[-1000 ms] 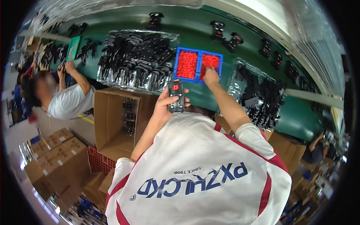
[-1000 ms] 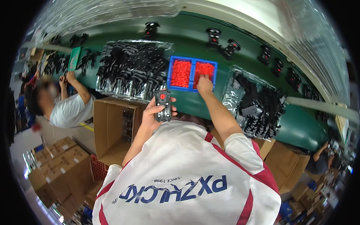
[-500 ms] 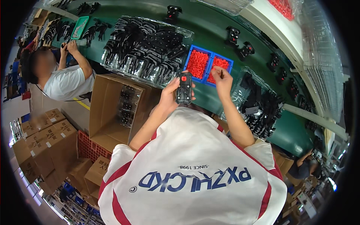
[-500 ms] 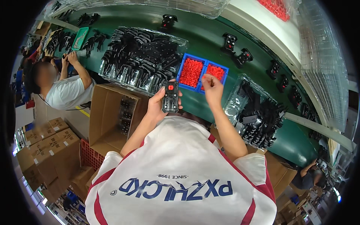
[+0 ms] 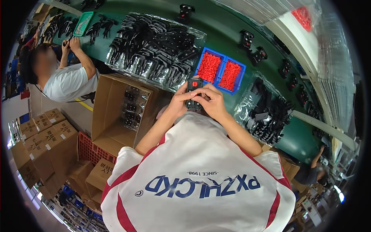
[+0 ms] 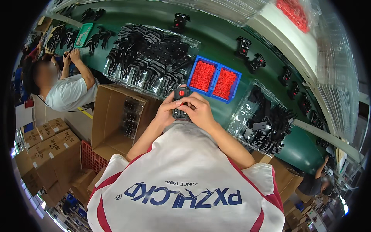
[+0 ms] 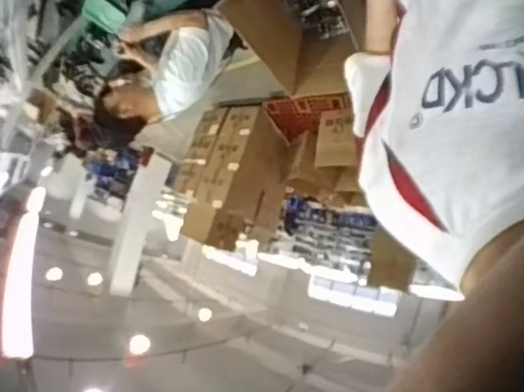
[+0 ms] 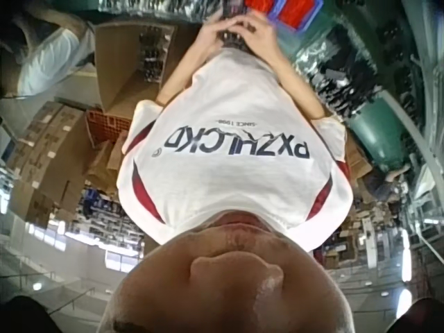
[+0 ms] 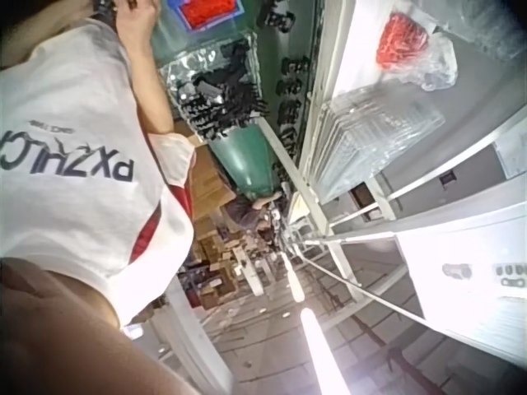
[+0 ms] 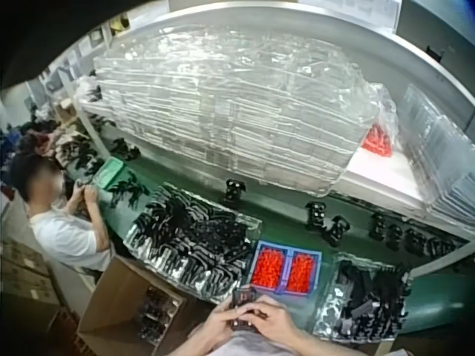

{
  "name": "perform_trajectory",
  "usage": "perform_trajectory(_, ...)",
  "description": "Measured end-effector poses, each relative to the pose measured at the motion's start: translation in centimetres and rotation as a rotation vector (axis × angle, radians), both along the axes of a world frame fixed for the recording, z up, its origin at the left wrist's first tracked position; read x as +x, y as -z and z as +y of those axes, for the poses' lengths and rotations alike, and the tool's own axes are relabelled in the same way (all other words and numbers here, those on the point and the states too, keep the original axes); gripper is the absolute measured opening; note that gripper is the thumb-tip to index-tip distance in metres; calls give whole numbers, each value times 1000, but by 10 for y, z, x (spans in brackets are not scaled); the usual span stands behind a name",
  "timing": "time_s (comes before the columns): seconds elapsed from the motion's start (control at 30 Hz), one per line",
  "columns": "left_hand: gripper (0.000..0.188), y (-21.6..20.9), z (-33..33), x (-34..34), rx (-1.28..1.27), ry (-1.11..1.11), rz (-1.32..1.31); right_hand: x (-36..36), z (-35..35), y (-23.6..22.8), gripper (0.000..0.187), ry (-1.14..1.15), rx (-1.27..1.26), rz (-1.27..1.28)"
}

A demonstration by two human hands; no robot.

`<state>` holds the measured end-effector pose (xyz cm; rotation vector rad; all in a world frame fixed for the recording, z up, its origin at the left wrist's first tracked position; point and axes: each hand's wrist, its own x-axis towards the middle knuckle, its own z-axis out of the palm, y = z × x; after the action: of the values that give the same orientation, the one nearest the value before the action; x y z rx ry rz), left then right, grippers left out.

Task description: Assembling plastic brackets and components on a production line.

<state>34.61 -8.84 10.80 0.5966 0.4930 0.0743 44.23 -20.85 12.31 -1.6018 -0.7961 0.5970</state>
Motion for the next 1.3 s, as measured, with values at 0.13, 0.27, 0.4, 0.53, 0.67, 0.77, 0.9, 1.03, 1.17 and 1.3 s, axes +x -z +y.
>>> perform_trajectory(0.13,62,8,17,-11,-13,-7,1,-11,19,1,17,6,-31,-16)
perform_trajectory(0.27,61,19,39,-25,-46,-22,-15,-19,41,4,17,-16,-65,-39)
perform_trajectory(0.4,60,44,59,-43,-73,-60,-74,-24,64,10,19,-172,-140,0)
perform_trajectory(0.53,62,55,82,-63,-114,-153,-23,-8,94,47,20,-66,-307,65)
perform_trajectory(0.67,62,49,98,-71,-147,-239,-10,17,128,104,22,-31,-549,-207)
perform_trajectory(0.77,60,42,107,-74,-168,-297,-24,23,146,145,23,-18,-688,-539)
perform_trajectory(0.9,61,37,115,-80,-94,-392,-26,32,157,169,24,-190,-943,-609)
perform_trajectory(1.03,60,40,121,-83,-79,-470,-32,33,162,154,24,-244,-1033,-602)
perform_trajectory(1.17,58,42,121,-78,-62,-492,-22,40,150,135,23,-245,-1027,-533)
perform_trajectory(1.3,54,45,115,-68,-37,-466,-33,54,125,111,21,-180,-937,-431)
